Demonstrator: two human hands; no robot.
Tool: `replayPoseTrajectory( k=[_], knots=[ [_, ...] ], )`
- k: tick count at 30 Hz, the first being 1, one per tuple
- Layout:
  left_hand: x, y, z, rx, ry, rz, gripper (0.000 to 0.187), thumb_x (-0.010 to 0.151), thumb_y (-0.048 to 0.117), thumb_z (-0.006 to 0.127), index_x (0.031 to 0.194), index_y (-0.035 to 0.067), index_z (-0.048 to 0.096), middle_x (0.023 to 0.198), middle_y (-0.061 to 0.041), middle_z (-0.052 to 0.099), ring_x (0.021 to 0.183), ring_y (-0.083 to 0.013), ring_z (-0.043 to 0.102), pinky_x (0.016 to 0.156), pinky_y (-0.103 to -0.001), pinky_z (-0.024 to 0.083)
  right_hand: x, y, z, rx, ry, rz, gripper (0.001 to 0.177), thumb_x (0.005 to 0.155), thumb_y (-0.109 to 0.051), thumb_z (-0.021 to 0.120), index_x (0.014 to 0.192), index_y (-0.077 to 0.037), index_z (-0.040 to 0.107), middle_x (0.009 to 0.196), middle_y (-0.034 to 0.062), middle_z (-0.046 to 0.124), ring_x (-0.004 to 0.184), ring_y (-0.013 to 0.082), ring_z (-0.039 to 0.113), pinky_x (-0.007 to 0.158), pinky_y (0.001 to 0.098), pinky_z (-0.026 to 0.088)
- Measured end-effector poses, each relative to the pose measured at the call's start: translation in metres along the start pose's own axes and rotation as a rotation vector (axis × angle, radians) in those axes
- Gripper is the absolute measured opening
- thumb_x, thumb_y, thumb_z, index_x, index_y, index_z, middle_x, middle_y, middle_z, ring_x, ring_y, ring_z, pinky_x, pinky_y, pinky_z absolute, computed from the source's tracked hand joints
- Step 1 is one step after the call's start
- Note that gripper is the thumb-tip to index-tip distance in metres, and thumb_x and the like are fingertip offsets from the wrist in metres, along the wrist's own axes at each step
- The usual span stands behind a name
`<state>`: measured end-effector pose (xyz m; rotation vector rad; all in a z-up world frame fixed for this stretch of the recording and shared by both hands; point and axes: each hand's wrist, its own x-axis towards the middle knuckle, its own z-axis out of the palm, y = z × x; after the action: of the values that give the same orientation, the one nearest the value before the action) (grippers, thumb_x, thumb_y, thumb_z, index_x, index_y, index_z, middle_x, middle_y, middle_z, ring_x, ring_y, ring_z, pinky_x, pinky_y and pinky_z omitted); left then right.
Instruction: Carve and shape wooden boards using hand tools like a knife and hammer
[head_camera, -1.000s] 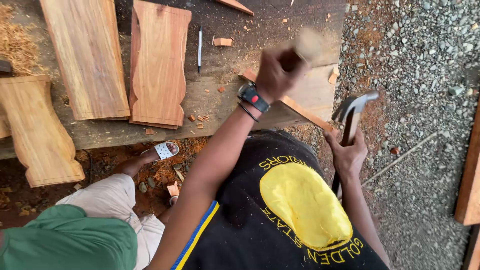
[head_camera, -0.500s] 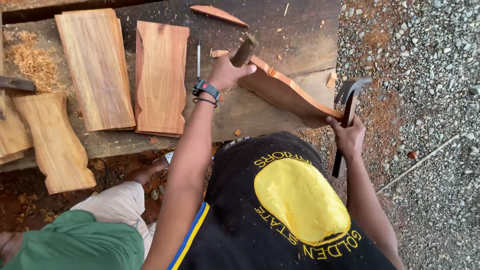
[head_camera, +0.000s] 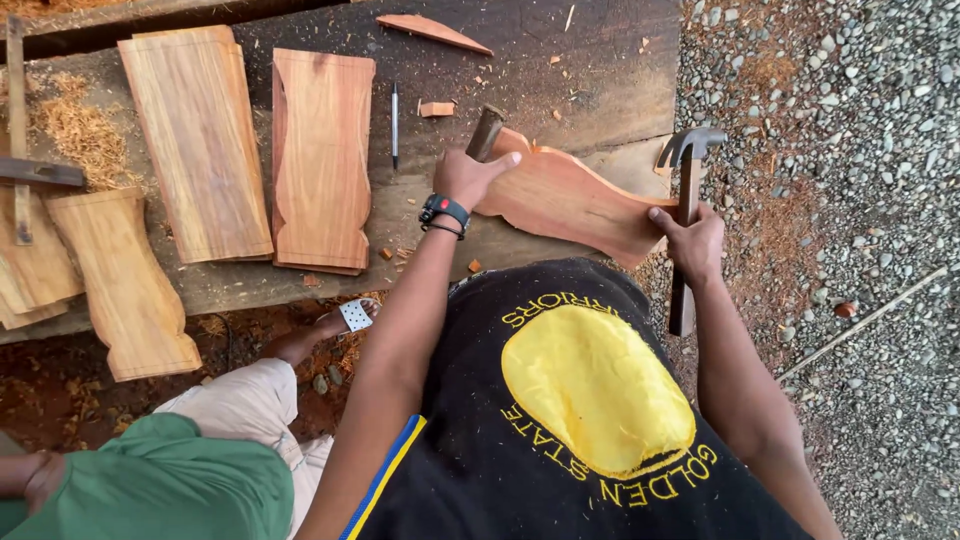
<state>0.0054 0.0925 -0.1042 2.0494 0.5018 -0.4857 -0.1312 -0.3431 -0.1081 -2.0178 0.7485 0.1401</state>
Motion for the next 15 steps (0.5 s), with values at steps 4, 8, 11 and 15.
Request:
replayPoseTrajectory(
  k=[4,8,11,15],
  knots=[
    [-0.023,0.034,0.010,0.093,0.089,-0.065,0.095,0.068,0.081,0.105,0.122,0.004,0.093,0.116,-0.028,0.092,0.123,-0.0511,0.089,0.102,-0.061,0.071,0.003,0.016,-0.004,-0.104,0.012,-0.040,0.059,0.106,-0.044,0.115,0.116,-0.001,0.076,0.087,0.0144,0.072,0.074,0.0247,0.074,0.062,0.0421,0.060],
    [0.000,0.021,0.053,0.177,0.197,-0.094,0.102,0.069,0.097,0.097,0.122,0.010,0.091,0.114,-0.023,0.092,0.121,-0.0487,0.090,0.101,-0.060,0.071,-0.007,0.018,-0.005,-0.210,0.034,-0.074,0.064,0.111,-0.052,0.113,0.119,0.001,0.078,0.093,0.0206,0.075,0.083,0.0309,0.076,0.072,0.0488,0.062],
    [-0.007,0.038,0.035,0.214,0.142,-0.093,0.100,0.071,0.095,0.094,0.121,0.009,0.093,0.118,-0.023,0.093,0.124,-0.0484,0.089,0.103,-0.057,0.070,-0.016,0.017,-0.003,-0.220,0.021,-0.053,0.067,0.110,-0.055,0.112,0.127,0.003,0.081,0.101,0.0263,0.081,0.093,0.0383,0.082,0.084,0.0546,0.065],
    [0.007,0.026,0.043,0.264,0.144,-0.107,0.101,0.071,0.099,0.089,0.121,0.011,0.093,0.120,-0.020,0.094,0.129,-0.0454,0.089,0.105,-0.056,0.069,-0.027,0.024,-0.003,-0.329,0.026,-0.032,0.075,0.105,-0.061,0.110,0.133,0.004,0.084,0.105,0.0304,0.086,0.102,0.0501,0.087,0.090,0.0638,0.066]
  ],
)
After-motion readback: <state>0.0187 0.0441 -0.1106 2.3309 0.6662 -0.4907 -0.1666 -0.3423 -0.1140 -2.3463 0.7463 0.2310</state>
